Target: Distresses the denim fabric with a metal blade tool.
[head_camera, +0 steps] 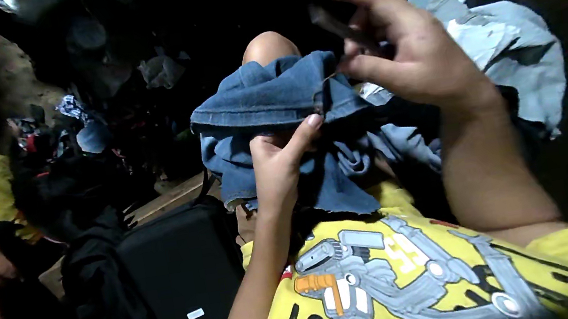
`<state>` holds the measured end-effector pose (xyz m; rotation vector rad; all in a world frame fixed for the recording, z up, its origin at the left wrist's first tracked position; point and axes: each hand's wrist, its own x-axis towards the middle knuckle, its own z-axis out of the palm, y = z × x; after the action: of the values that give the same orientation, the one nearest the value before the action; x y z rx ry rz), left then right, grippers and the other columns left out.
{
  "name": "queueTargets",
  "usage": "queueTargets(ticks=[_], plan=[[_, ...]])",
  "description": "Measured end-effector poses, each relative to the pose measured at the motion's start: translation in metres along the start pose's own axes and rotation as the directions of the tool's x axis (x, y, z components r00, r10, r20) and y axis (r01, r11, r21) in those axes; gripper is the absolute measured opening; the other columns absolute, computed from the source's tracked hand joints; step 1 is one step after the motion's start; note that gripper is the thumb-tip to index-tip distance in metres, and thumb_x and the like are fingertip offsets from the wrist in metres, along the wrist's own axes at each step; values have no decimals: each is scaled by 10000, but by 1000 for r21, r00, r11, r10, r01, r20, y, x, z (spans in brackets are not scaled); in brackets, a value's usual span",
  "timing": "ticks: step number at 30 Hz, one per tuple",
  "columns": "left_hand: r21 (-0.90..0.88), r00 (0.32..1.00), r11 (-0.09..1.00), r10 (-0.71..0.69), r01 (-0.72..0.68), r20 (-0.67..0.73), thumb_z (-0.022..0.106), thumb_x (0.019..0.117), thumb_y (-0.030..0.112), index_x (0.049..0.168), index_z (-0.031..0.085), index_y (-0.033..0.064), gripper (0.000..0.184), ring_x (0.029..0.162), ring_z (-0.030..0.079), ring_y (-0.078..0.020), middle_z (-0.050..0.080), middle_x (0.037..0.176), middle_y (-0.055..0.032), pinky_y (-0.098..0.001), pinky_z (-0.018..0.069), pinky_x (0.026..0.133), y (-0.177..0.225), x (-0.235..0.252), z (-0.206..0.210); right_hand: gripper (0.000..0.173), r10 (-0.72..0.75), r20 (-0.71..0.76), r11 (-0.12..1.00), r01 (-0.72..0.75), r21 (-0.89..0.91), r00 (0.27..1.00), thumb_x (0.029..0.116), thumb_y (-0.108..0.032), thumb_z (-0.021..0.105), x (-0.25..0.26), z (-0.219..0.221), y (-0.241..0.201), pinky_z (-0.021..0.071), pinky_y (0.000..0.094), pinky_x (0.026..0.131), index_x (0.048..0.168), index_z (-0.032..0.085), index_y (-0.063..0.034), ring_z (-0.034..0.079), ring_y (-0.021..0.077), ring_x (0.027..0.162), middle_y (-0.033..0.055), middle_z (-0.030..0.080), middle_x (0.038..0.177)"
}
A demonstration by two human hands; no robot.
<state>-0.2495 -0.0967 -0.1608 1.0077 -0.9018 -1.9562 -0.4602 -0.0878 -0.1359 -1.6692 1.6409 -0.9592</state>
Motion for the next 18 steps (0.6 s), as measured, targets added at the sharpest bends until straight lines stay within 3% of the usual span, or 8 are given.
queueTargets(ticks=[2,3,7,10,12,18], plan=[[-25,1000,1000,3,-4,-15,649,932,-32,940,705,73,119,643,666,-29,728,772,15,-188,578,629,-2,0,1,702,-23,23,996,21,83,999,1042,-479,504,-22,-4,-13,471,132,663,1533,355,-1,525,-24,767,-31,572,961],[-35,1000,999,1,-2,-11,640,939,-26,948,703,72,116,651,676,-39,736,784,5,-194,582,632,-2,0,1,672,-31,40,997,28,71,999,1062,-493,449,-32,-2,-20,491,146,679,1521,374,-8,542,-15,786,-22,578,972],[-54,1000,999,-2,3,24,626,946,5,922,730,90,137,660,698,-48,753,811,-7,-209,601,622,2,0,1,561,-36,68,997,40,-67,997,1080,-435,424,-53,26,-23,525,269,616,1483,485,-50,608,82,748,31,661,964],[-40,1000,999,-17,17,6,588,981,18,910,718,99,169,673,703,-52,743,803,10,-237,618,663,3,-2,0,534,-21,56,993,27,-116,998,1074,-390,455,-62,42,-15,573,341,715,1490,483,-56,686,144,909,81,706,1154],[-11,999,999,-34,34,1,562,1001,31,898,722,83,196,690,717,-64,747,798,1,-250,627,693,4,-4,0,528,-17,10,993,18,-119,1000,1077,-386,452,-69,50,-13,566,340,742,1487,485,-56,685,156,943,101,694,1213],[28,999,999,28,-29,29,559,1015,39,889,725,83,214,652,681,-29,725,752,25,-206,601,674,-1,-6,-1,454,0,-84,992,-11,-124,996,1067,-357,491,-79,61,-9,524,330,621,1446,558,-115,638,157,778,80,659,975]])
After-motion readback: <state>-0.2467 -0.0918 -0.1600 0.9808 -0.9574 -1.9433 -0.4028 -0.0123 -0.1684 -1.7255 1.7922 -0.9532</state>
